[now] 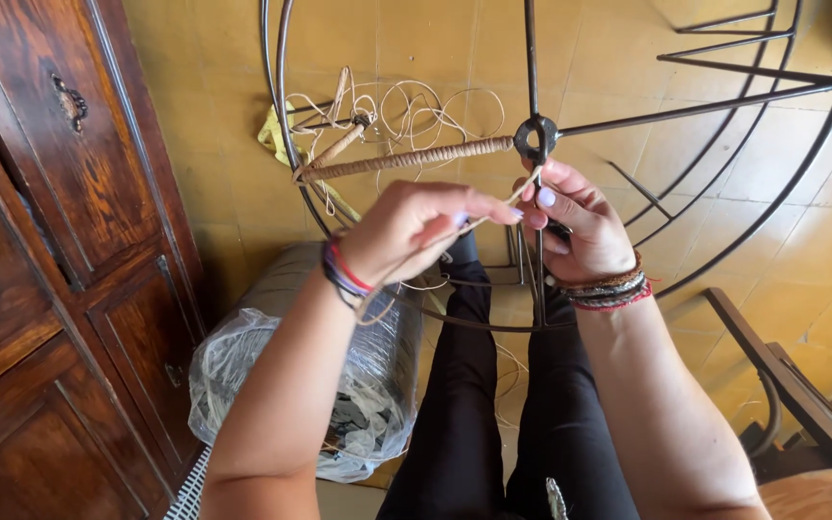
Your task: Wrapping and tying twine around a metal frame and cutting it with scissors
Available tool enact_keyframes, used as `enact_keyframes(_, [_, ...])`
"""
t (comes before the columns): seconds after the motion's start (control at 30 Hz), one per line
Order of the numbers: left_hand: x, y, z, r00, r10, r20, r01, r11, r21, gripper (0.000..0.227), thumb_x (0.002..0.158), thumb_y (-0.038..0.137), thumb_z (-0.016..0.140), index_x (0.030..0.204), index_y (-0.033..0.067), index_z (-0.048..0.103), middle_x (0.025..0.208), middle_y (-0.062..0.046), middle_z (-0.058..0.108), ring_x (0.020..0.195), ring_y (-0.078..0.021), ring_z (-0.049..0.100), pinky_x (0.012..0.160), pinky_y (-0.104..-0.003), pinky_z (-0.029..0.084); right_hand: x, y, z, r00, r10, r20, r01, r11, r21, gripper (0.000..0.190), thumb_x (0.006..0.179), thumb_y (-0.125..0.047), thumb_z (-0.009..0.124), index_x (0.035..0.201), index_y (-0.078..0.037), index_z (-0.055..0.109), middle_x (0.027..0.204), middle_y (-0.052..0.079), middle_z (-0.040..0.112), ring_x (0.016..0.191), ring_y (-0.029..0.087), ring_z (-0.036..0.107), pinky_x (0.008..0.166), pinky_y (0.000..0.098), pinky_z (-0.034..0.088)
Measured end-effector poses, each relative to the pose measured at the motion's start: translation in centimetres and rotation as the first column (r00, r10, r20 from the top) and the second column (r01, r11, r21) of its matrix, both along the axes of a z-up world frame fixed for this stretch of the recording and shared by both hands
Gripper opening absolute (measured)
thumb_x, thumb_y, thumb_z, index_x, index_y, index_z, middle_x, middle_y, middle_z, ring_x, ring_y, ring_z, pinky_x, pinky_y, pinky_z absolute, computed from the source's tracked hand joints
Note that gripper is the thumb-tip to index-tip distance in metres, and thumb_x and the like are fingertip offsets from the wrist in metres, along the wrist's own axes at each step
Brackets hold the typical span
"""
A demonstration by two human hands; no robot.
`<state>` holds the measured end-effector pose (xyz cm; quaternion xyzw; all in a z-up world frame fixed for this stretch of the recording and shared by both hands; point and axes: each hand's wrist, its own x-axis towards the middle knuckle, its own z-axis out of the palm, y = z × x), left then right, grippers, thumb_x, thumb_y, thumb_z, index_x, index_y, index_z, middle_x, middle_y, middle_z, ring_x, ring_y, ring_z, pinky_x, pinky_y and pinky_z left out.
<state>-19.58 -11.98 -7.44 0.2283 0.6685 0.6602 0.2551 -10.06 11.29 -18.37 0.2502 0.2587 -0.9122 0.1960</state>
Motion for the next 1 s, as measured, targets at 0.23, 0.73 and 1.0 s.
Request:
enact_keyframes(0.23, [1.2, 0.1, -1.2, 0.976, -0.020, 0.216, 0.056, 0.985, -0.163, 0.008, 0.099, 0.011, 0.067, 0.104, 0.0081, 0.072, 0.090, -0.009, 0.075, 0.072, -0.0159, 0.068, 0.067, -0.027, 0.056, 0.0, -0.2, 0.6, 1.000, -0.001, -0.012, 0.002, 0.999, 0.035, 0.036, 0.099, 0.000, 0.057, 0.134, -0.003, 0.063, 0.098, 0.018, 0.065, 0.076, 0.015, 0.060, 0.037, 0.0061, 0.031])
enact_keyframes(0.73, [4.5, 5.8, -7.2, 0.842, 0.539, 0.034, -0.369, 0.620, -0.693, 0.029, 0.100, 0.049, 0.058, 0.088, 0.0269, 0.072, 0.084, 0.005, 0.076, 0.088, -0.0233, 0.075, 0.076, -0.035, 0.060, -1.4, -0.5, 3.3, 0.997, 0.061, 0.050, -0.069, 0.981, 0.183, 0.031, 0.098, 0.001, 0.057, 0.128, -0.001, 0.064, 0.094, 0.016, 0.062, 0.066, 0.009, 0.052, 0.034, 0.0099, 0.029])
enact_keyframes(1.0, [-0.4, 5.6, -16.9, 0.717, 0.200, 0.668, -0.180, 0.979, -0.100, 0.012, 0.080, -0.007, 0.069, 0.090, -0.0007, 0.072, 0.054, 0.004, 0.048, 0.036, -0.0059, 0.049, 0.032, -0.015, 0.038, -2.1, -0.6, 3.1, 0.988, 0.069, 0.138, -0.076, 0.996, 0.052, 0.018, 0.097, -0.005, 0.063, 0.115, -0.003, 0.061, 0.093, 0.013, 0.061, 0.061, 0.006, 0.053, 0.033, 0.0063, 0.028])
